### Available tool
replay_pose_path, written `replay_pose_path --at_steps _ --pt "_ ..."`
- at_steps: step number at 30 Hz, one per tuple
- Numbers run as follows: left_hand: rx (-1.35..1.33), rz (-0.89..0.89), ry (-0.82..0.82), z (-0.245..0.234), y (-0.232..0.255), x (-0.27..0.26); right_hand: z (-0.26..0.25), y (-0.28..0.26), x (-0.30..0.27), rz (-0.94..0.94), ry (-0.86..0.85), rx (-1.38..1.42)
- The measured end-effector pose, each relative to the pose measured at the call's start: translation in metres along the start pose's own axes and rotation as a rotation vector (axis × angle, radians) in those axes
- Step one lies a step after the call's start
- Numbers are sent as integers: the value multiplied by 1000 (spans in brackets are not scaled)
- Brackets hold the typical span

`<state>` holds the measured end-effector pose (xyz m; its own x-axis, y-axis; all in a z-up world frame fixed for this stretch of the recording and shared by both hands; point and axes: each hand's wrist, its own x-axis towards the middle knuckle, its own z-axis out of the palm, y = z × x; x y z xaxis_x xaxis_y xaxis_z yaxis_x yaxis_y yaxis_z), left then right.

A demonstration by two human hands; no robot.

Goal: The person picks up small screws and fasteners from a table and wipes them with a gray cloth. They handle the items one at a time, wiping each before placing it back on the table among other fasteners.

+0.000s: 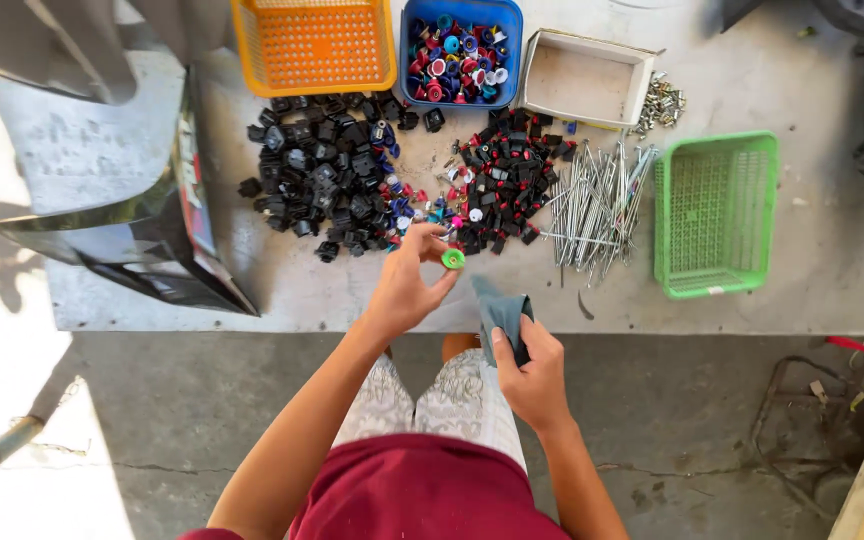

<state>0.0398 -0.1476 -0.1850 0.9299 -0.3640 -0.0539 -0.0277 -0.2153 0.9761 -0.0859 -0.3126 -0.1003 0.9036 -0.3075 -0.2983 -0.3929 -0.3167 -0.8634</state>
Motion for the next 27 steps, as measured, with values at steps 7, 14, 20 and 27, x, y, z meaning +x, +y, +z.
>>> replay_pose_path --at_steps 7,14,20,27 --pt "-44 209 -331 -94 149 -59 11 -113 -62 -367 75 -161" --pt "-389 -11 -609 -132 181 -96 13 -148 -117 -530 16 -123" --pt "-736 -235 -997 -129 144 -110 11 -154 -145 -549 -100 -171" --pt "60 264 -559 -83 158 -139 14 -112 -142 -34 -38 264"
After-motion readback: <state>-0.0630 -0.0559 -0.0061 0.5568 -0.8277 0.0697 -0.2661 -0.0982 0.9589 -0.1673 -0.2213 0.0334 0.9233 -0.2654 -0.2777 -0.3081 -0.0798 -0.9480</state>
